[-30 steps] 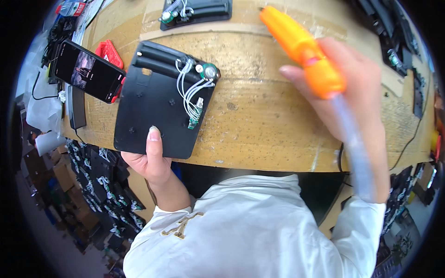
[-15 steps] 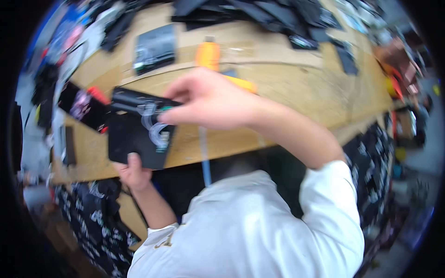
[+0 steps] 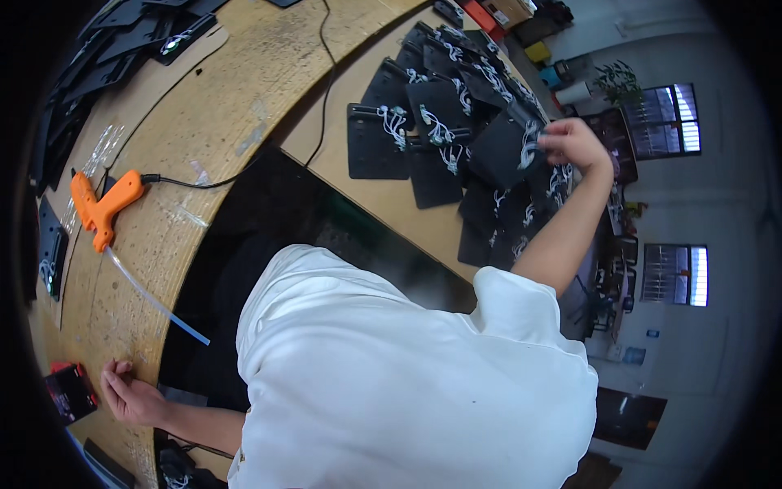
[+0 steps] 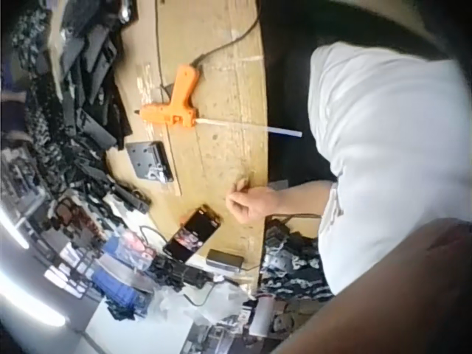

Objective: The person uses a hot glue gun to apply adhesive to the internal components of small black electronic devices. They pick up each device from a pile on the table, apply glue to the circuit board and wires, and then place the device back on the table. The process is repeated for multiple units.

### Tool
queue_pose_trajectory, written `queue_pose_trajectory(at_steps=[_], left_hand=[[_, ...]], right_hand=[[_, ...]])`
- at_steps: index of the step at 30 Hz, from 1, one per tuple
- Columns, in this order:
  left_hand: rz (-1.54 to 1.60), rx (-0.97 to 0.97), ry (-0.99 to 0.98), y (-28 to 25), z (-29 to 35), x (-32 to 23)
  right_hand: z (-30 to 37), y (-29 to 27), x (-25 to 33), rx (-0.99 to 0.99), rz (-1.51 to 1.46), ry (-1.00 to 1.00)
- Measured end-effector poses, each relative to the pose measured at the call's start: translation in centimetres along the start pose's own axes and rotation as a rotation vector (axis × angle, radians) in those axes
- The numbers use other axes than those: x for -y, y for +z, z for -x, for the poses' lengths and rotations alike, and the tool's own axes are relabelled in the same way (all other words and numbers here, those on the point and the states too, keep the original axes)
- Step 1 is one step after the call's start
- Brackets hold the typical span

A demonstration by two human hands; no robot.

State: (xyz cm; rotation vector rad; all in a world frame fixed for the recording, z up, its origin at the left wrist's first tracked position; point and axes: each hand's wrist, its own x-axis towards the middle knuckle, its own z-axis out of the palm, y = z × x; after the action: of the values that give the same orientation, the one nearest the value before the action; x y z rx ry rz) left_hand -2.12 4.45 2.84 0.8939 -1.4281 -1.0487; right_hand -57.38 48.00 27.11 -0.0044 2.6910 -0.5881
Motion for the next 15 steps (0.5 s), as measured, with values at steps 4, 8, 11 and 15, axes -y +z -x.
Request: queue_pose_trajectory(at_steps=[4, 8, 11, 15], left_hand=[[0.006, 0.005, -0.015, 0.0, -0.3, -0.3], [0.000, -0.008, -0.021, 0.3, -0.6, -0.1], [0.005, -0.010, -0.015, 0.3, -0.6, 0.0], [0.023, -0.009, -0.021, 0.5, -0.6, 0.0]], right_hand=[[-2.4, 1.1, -9.0, 0.130, -0.444, 0.078], [-4.1, 3.1, -12.2, 0.350, -0.546, 0.159], [-4.1, 4.7, -13.2, 0.436, -0.531, 0.288], [-2.8, 5.6, -12.3, 0.383, -0.303, 0.436]])
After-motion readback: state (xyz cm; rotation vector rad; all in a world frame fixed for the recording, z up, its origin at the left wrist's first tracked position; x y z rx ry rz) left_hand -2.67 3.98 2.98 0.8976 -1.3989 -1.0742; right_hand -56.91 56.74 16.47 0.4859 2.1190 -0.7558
